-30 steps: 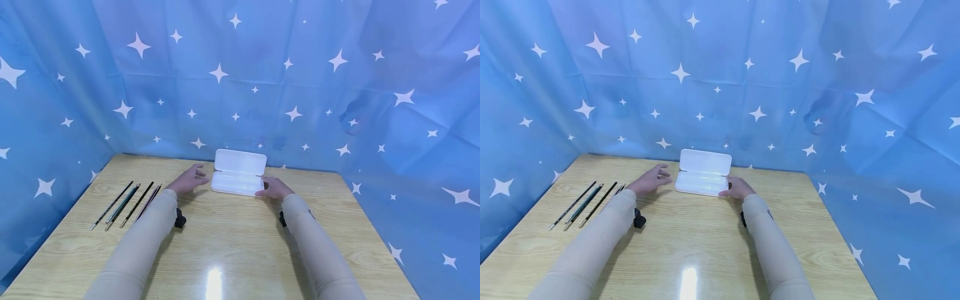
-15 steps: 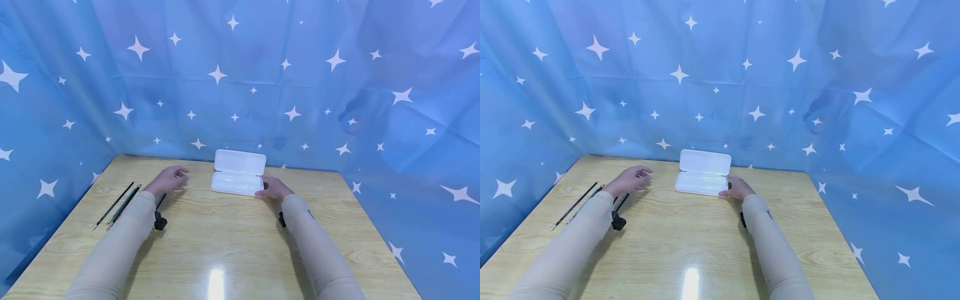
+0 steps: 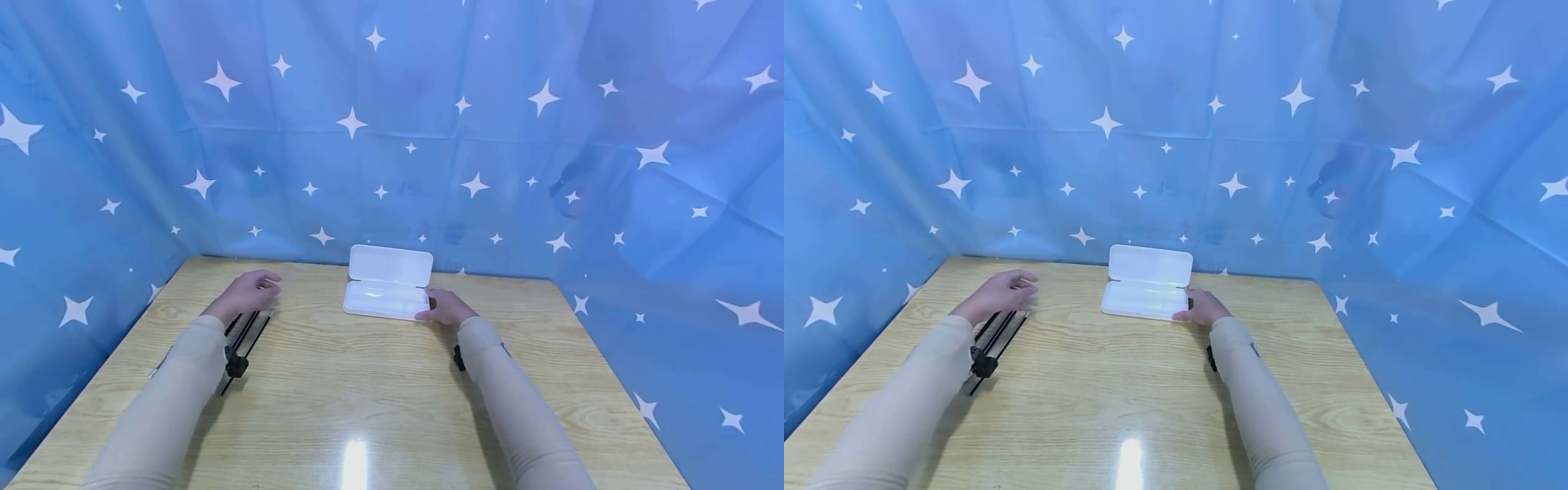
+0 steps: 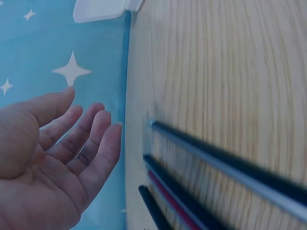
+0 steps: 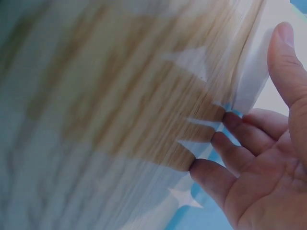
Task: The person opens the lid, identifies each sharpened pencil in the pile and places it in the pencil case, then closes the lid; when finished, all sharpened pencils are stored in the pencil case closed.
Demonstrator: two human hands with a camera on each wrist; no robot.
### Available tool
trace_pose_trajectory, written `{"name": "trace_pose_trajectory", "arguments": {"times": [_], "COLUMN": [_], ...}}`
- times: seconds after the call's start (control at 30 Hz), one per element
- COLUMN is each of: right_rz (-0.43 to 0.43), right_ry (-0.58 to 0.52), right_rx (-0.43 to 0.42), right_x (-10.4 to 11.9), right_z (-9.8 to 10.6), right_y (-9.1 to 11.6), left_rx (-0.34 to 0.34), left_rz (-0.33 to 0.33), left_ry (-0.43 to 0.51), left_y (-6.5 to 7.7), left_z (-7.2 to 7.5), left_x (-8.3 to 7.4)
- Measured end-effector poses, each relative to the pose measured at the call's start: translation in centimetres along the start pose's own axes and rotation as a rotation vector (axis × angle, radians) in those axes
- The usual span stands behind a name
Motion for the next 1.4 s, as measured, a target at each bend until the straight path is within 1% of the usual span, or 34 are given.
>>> {"name": "trace_pose_trajectory", "arguments": {"times": [0.1,0.27,0.47,0.63,0.7,0.83,1.03,1.07,1.13,1.2,1.3,1.4], "right_rz": [0.004,0.0,-0.018,-0.019,-0.015,-0.004,-0.019,-0.019,-0.013,-0.01,-0.012,-0.021], "right_ry": [-0.012,-0.027,-0.011,-0.02,-0.021,-0.02,-0.031,-0.029,-0.019,-0.013,-0.018,-0.025], "right_rx": [0.004,0.004,0.003,-0.003,-0.003,-0.003,0.003,0.003,0.001,-0.001,0.002,0.002], "right_x": [-0.1,-0.2,-0.3,-0.1,-0.2,-0.3,-0.6,-0.6,-0.5,-0.5,-0.4,-0.4], "right_z": [0.0,-0.1,0.0,0.0,0.1,0.0,-0.3,-0.3,-0.3,-0.3,-0.2,-0.2], "right_y": [0.0,0.1,-0.4,-0.6,-0.6,-0.3,-0.3,-0.3,-0.2,-0.1,-0.1,-0.1], "left_rx": [-0.006,0.003,-0.031,-0.037,-0.039,-0.065,-0.149,-0.162,-0.175,-0.174,-0.147,-0.115], "left_rz": [0.012,0.021,0.055,0.05,0.05,0.06,0.094,0.097,0.098,0.104,0.135,0.161], "left_ry": [0.0,0.016,-0.048,-0.03,-0.042,-0.106,-0.251,-0.264,-0.26,-0.245,-0.216,-0.227], "left_y": [0.5,1.1,1.8,2.9,3.3,3.8,4.5,4.6,4.7,4.9,5.4,5.7], "left_z": [0.6,1.6,3.1,4.1,4.5,5.2,6.2,6.4,6.6,6.8,7.0,7.2], "left_x": [0.3,1.0,2.3,3.3,3.7,4.2,5.1,5.3,5.6,5.8,6.3,6.6]}}
Point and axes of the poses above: each hand's wrist, its own y-axis away from the middle knuckle, its own z-axis out of the back of the hand, x = y × z, the point moved 6 cm from there along -y, towards the middle knuckle, and after that the axes turned 1 degree about z, right-handed, at the moved point
